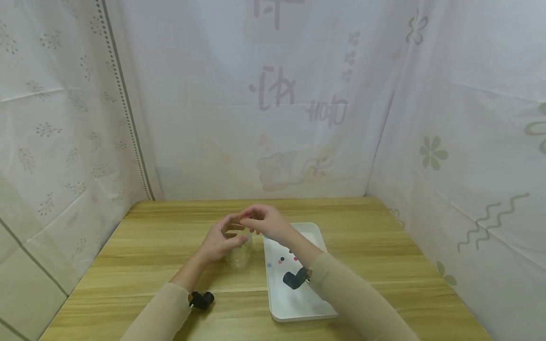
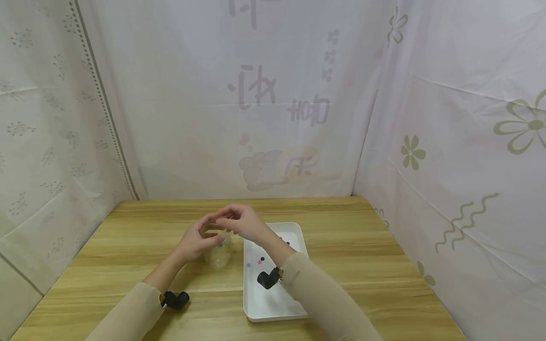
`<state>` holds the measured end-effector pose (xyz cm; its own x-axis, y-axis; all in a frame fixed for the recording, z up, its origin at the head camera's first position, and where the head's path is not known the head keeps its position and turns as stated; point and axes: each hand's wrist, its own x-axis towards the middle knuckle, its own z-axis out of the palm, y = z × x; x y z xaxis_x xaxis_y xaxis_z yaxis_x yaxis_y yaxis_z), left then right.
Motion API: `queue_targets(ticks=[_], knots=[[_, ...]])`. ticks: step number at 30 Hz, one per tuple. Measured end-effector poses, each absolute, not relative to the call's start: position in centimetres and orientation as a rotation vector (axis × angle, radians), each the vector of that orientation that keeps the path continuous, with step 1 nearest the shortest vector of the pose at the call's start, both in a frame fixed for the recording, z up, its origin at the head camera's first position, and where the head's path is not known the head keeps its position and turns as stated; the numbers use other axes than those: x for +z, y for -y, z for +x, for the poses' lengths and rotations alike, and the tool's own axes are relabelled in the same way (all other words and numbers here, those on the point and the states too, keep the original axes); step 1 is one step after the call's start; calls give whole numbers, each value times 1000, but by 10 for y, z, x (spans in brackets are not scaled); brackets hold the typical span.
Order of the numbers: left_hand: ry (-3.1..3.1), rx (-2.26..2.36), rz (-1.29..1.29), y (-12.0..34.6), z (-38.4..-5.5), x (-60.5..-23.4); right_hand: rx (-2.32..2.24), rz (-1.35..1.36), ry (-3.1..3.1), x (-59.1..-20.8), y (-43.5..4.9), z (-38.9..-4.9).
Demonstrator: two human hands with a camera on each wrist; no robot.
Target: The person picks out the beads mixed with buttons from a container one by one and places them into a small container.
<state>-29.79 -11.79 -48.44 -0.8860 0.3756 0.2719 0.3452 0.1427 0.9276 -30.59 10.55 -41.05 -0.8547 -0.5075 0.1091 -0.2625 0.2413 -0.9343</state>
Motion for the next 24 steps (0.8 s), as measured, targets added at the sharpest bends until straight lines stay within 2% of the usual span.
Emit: queue_targets(ticks=[24], knots=[[-2344,1897,730,118,-296,-483,-1727,-661,-2374,-404,-106,-315]])
